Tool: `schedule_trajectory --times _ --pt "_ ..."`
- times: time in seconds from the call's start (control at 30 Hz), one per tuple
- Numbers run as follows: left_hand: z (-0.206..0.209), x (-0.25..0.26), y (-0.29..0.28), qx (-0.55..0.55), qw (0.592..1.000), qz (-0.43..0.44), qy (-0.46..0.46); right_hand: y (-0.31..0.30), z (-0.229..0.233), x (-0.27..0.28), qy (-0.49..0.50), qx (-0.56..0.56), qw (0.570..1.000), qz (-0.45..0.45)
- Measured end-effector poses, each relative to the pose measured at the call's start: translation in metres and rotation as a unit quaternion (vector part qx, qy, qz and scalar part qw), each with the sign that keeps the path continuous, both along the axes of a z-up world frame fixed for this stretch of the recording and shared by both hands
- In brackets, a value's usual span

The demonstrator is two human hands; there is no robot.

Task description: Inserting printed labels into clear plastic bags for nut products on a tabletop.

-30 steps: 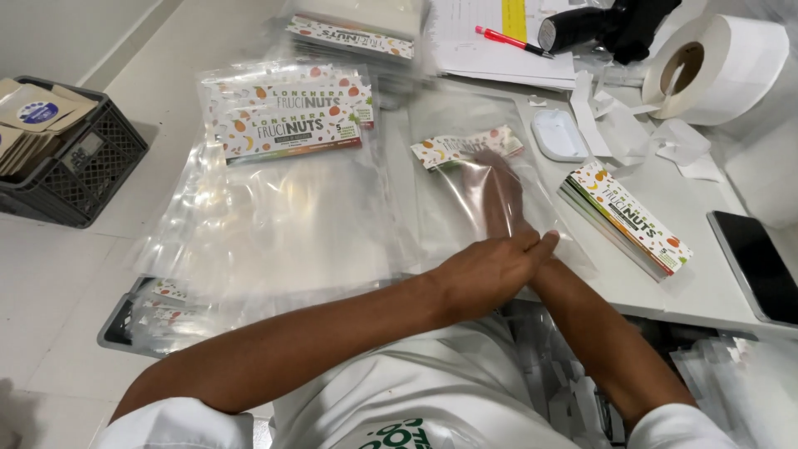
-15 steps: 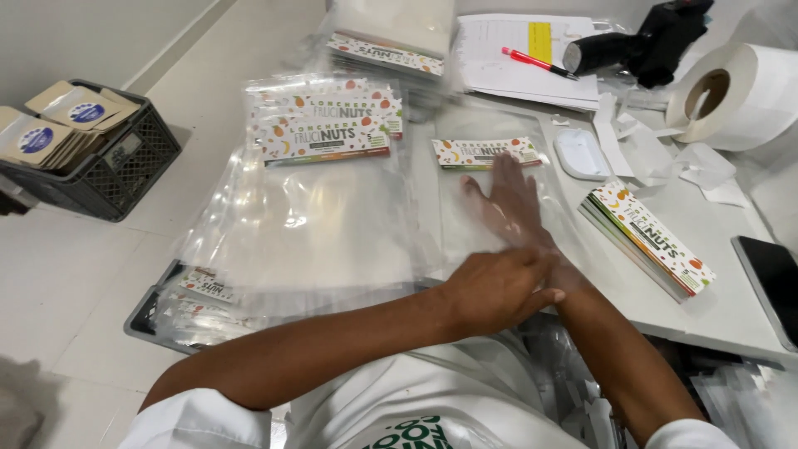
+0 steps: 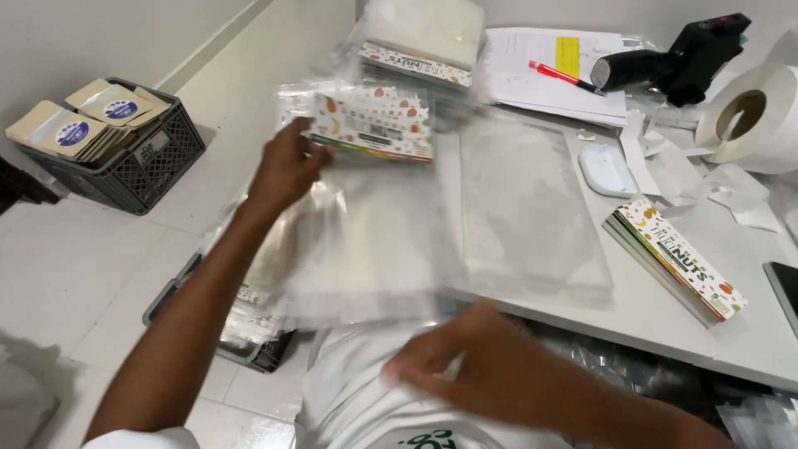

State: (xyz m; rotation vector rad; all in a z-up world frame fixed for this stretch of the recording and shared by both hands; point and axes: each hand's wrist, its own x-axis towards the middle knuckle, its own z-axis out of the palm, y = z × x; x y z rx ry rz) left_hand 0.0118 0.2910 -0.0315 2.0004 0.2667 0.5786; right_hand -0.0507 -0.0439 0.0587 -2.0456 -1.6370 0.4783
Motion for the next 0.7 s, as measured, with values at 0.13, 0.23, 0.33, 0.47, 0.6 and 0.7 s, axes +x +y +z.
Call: schedule_trajectory --times 0.13,0.23,0.33,0.47,0.6,0.7 --pt "-0.025 -0.001 0.041 0.163 0.975 0.133 0.074 0.037 -0.045 0.112 -0.031 0.193 0.936 -0.292" --pt "-0.04 0.001 0.039 0.196 0.956 0.204 0.08 0.068 -0.095 0.187 0.005 0.131 0.925 -0.358" --pt "-0.041 0.002 0.035 0.121 0.965 0.213 0.096 0.1 -0.103 0.196 0.106 0.106 0.895 -0.419" --pt "-0.048 0.002 0.03 0.069 0.97 0.218 0.084 0.118 -0.112 0.213 0.2 0.08 0.835 -0.505" --pt "-0.048 0.0 0.023 0.047 0.97 0.228 0.072 0.127 -0.116 0.226 0.264 0.083 0.824 -0.494" --pt "-0.045 -0.005 0.021 0.039 0.971 0.225 0.064 0.134 -0.1 0.204 0.233 0.046 0.847 -0.476"
